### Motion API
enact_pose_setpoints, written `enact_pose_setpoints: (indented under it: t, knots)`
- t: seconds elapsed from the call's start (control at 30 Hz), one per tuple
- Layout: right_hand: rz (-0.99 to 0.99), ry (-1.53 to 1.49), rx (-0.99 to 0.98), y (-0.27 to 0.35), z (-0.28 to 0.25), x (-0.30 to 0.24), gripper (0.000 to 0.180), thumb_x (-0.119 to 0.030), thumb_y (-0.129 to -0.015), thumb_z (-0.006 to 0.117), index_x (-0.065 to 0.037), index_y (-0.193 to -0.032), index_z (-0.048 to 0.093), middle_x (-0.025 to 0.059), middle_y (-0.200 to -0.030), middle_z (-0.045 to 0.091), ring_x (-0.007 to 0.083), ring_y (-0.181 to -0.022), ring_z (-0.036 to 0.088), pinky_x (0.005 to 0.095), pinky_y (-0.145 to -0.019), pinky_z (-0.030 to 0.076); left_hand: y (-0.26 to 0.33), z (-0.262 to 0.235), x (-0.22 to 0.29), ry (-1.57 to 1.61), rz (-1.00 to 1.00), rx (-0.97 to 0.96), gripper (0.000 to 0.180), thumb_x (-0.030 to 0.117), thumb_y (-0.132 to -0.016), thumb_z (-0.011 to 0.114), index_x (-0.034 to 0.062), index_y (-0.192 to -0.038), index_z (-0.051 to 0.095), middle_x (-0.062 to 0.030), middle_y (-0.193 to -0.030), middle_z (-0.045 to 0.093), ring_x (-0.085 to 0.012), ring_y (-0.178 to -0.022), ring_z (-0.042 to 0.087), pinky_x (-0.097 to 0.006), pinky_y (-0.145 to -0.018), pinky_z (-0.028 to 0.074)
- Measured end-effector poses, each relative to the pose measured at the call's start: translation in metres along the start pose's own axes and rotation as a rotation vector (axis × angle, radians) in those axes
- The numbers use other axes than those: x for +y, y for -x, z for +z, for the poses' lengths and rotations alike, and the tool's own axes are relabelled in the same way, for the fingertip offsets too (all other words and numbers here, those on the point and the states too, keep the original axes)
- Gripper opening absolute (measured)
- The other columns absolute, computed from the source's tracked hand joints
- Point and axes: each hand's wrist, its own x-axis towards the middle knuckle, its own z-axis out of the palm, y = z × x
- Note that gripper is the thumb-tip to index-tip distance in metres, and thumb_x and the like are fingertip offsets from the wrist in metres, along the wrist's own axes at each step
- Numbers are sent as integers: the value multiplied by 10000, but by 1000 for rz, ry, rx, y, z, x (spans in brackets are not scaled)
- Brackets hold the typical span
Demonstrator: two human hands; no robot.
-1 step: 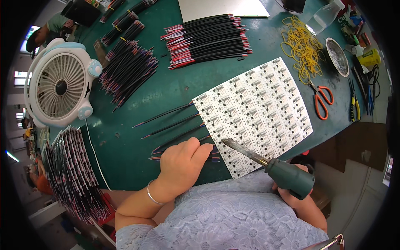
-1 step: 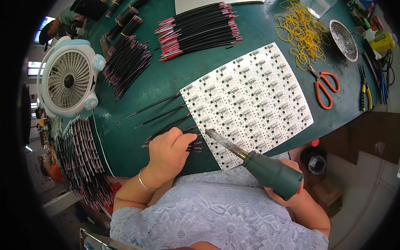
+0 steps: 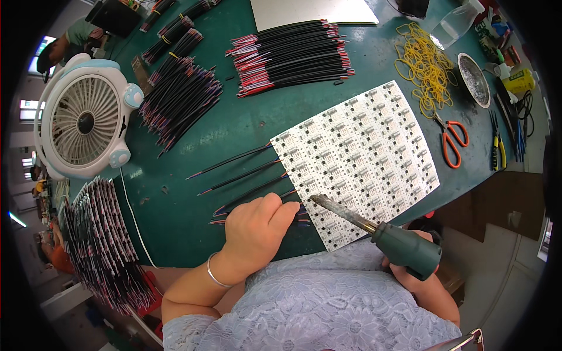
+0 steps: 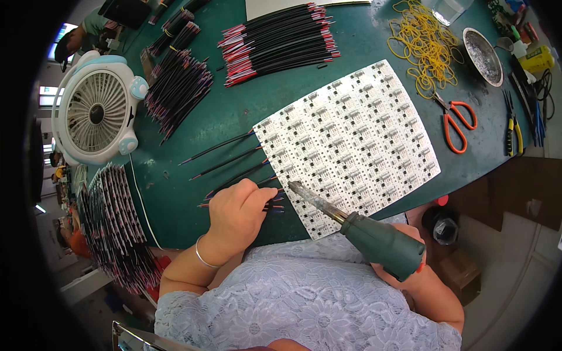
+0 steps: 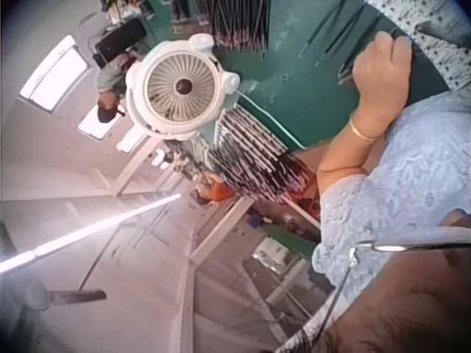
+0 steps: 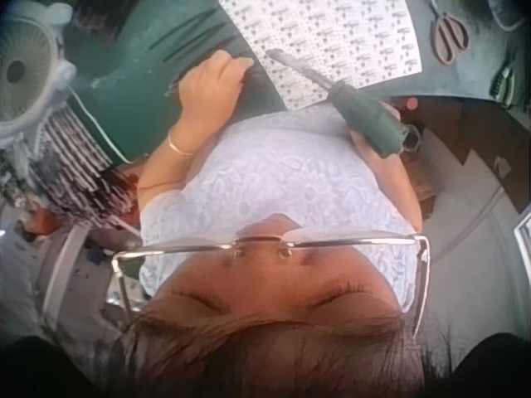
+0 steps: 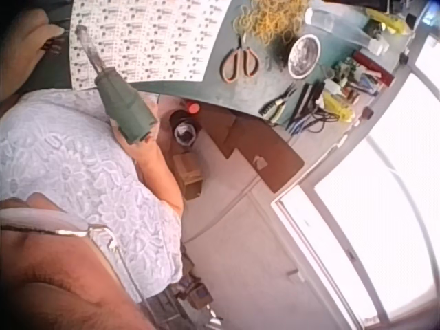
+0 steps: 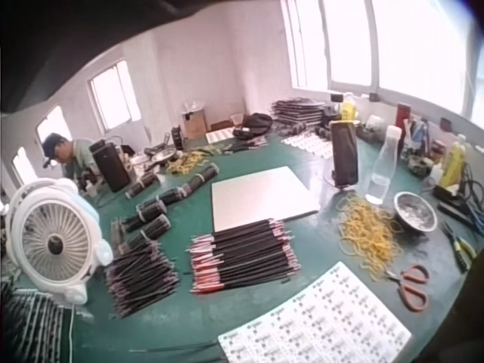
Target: The person solders wires onto a circuit board with a soldering tool and places the finished board onto a stack. Then, the person lays out a new circuit board and solders wires onto it one by one using the soldering tool.
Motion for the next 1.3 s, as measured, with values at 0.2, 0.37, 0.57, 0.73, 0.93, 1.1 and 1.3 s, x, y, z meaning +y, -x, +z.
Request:
enact_pose_setpoints:
  t: [0.2, 0.37, 0.57, 0.73, 0.93, 1.1, 1.3]
  knots:
    - [-70, 137, -23, 3, 2, 2, 209, -73, -825, 566, 28, -1000, 614, 89, -784, 618, 164, -568, 623, 292, -539, 504, -4, 4, 1, 48, 12, 85, 314, -43, -590, 677, 64, -885, 659, -58, -799, 531, -242, -632, 542, -354, -547, 443]
    - [-86, 156, -19, 2, 2, 3, 228, -61, -821, 565, 30, -1023, 619, 92, -815, 623, 164, -572, 630, 292, -552, 510, -1, 4, 0, 81, 3, 62, 313, -43, -604, 686, 49, -903, 667, -64, -803, 537, -233, -637, 558, -336, -538, 458]
    - [-149, 228, -4, 0, 2, 4, 229, -71, -831, 571, 27, -1032, 620, 87, -825, 629, 152, -565, 624, 300, -579, 502, 2, 4, 1, 101, -19, 14, 296, -27, -618, 700, 39, -906, 676, -61, -770, 526, -205, -598, 565, -304, -492, 457]
    - [-137, 234, 31, 4, 5, 8, 193, -104, -803, 617, -38, -980, 659, 88, -912, 667, 251, -777, 617, 383, -756, 443, 1, 2, 2, 67, -10, -13, 305, -33, -613, 707, 34, -909, 679, -61, -751, 509, -202, -585, 559, -305, -487, 457]
    - [50, 38, 30, 5, 8, 2, 205, -91, -745, 639, -54, -943, 673, 88, -911, 677, 290, -794, 590, 400, -760, 428, 0, 1, 3, 83, -28, -24, 311, -34, -609, 719, 28, -911, 677, -63, -761, 508, -199, -584, 559, -304, -485, 460]
    - [-200, 174, -148, -12, -6, 3, 292, -86, -706, 667, 3, -983, 651, 118, -921, 677, 267, -762, 637, 350, -692, 493, 1, 1, 3, 87, -40, -36, 308, -38, -613, 722, 21, -913, 676, -67, -763, 510, -200, -588, 561, -306, -491, 466]
    - [-64, -15, -103, -5, -3, 3, 387, -86, -696, 686, 62, -1049, 626, 130, -947, 678, 241, -807, 677, 292, -727, 534, -2, -2, 3, 36, 0, -37, 251, 5, -662, 703, 42, -910, 684, -56, -766, 520, -194, -588, 556, -302, -486, 450]
